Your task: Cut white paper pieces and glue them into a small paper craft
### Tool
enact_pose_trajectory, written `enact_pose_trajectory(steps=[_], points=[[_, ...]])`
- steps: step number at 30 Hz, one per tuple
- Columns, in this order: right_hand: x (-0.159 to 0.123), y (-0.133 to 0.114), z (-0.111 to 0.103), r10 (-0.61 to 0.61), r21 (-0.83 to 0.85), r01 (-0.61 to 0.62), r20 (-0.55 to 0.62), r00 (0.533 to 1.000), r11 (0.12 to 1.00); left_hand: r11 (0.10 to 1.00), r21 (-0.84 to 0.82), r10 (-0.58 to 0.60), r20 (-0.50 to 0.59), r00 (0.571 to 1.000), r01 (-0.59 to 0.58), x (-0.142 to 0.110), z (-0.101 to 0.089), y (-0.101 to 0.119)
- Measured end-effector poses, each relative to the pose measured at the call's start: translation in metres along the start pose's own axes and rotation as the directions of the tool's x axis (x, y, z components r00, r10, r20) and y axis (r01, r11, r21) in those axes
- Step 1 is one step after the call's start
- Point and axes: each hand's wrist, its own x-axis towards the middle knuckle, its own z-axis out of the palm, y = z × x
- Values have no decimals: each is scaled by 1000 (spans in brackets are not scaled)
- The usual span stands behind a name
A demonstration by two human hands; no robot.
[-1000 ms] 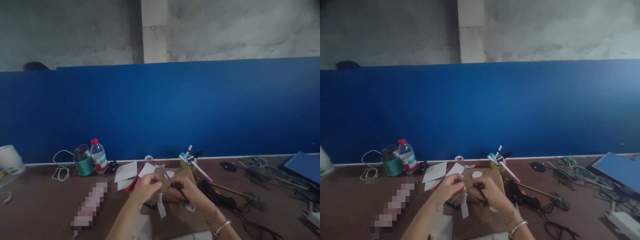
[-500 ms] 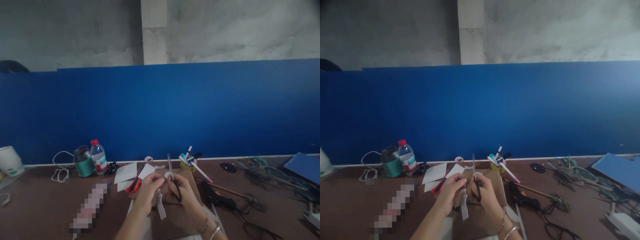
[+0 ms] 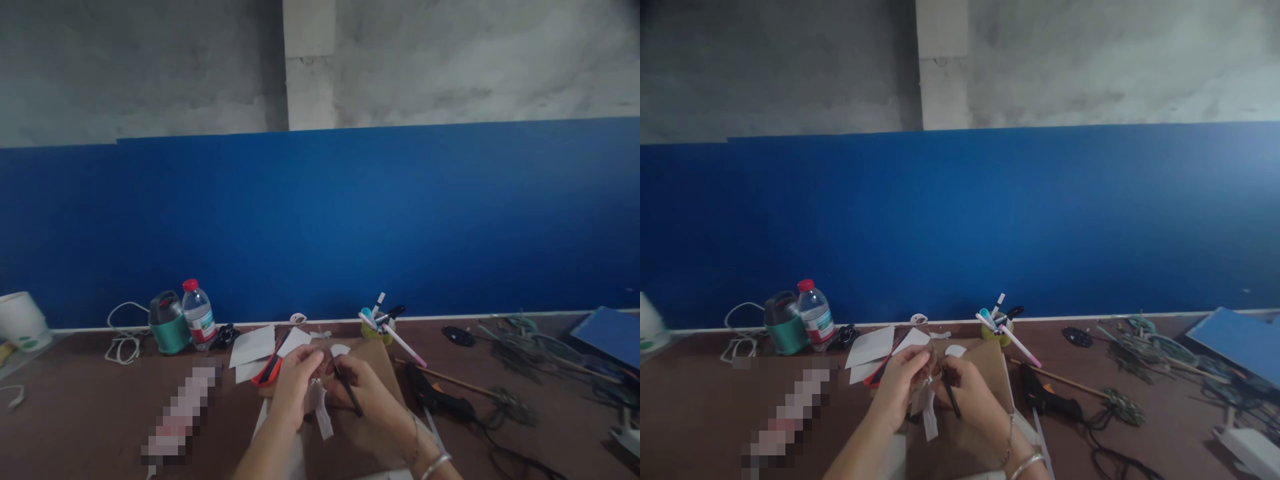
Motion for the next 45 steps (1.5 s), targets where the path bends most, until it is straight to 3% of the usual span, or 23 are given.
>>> enact_pose_trajectory(steps=[4, 9, 14, 27, 45], points=[[-1, 1, -1, 47, 13, -47, 14, 999, 999, 997, 75, -14, -20, 1000, 16, -1, 0, 4], [3, 9, -7, -53, -164, 53, 3, 999, 985, 994, 105, -40, -39, 998, 44, -2, -1, 7], [2, 12, -11, -78, -274, 71, -11, 997, 959, 992, 117, -48, -42, 998, 53, -1, -2, 6], [1, 4, -13, -102, -391, 88, -17, 995, 916, 988, 152, -23, -37, 999, 28, -2, -4, 8], [2, 6, -12, -129, -416, 111, -15, 992, 902, 991, 129, -40, -6, 999, 40, -2, -4, 7]])
